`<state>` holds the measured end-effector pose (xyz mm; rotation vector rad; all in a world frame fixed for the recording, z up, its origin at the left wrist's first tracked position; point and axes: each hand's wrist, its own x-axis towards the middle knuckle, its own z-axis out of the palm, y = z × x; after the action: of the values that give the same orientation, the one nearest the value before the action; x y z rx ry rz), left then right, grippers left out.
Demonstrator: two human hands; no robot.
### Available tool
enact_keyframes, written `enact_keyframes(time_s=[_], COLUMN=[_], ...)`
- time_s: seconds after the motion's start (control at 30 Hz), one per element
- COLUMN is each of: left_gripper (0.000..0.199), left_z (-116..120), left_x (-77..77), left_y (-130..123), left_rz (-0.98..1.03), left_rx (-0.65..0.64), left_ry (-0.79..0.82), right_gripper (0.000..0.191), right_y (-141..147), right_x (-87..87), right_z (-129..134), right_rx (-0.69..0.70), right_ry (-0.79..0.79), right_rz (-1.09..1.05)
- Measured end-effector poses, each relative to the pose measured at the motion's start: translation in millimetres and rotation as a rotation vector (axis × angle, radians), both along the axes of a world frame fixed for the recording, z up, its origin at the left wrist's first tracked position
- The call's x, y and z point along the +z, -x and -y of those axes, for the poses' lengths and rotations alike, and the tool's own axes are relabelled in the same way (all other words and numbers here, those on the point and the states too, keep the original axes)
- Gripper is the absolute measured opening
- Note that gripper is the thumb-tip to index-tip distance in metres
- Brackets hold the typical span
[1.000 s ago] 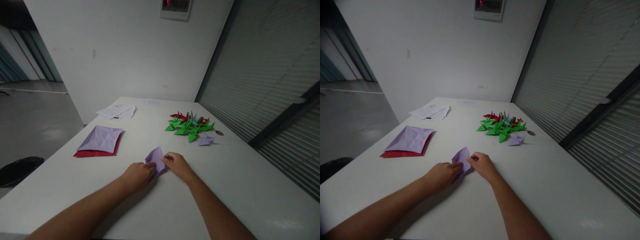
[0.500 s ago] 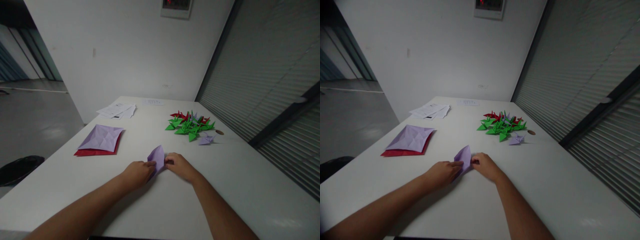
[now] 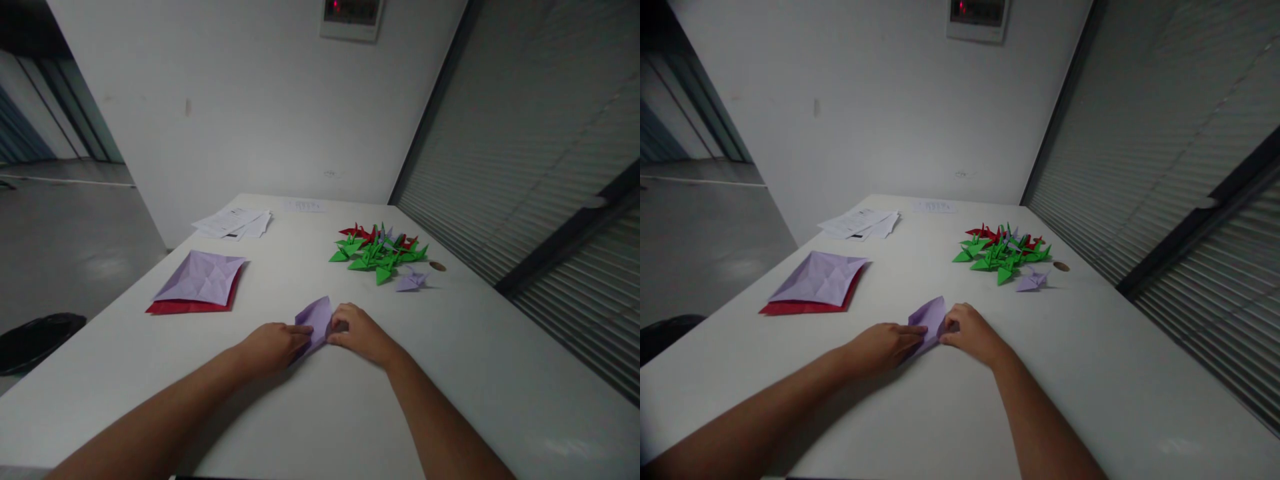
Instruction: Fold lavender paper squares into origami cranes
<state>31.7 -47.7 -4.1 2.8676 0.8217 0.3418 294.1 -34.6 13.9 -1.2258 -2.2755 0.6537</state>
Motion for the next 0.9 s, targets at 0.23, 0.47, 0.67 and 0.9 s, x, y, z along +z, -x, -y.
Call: enact_keyframes(time_s=[0.23,0.47,0.67,0.9], left_gripper=[0.037,0.036,0.04,0.048], left_z=[-1,-1,-2,-5], left_x=[1.3,3.7,5.9,13.9], left_y=[1,1,2,3], left_rz=[-0.009,0.001,0.031,-0.024], left_rx=[-0.033,-0.023,-0.071,-0.2], left_ry=[0.0,0.036,0.07,0.107], right_gripper=[0.022,0.031,0.042,0.014], right_y=[4,1,-9,-7], right_x=[-6.8,1.6,15.7,21.1], right_z=[-2,2,11,12], right_rx=[-0.046,-0.066,0.143,0.307], right_ry=[-0.036,-0.074,-0.131,-0.001], right_rz=[0.027,-0.011,-0.085,0.103])
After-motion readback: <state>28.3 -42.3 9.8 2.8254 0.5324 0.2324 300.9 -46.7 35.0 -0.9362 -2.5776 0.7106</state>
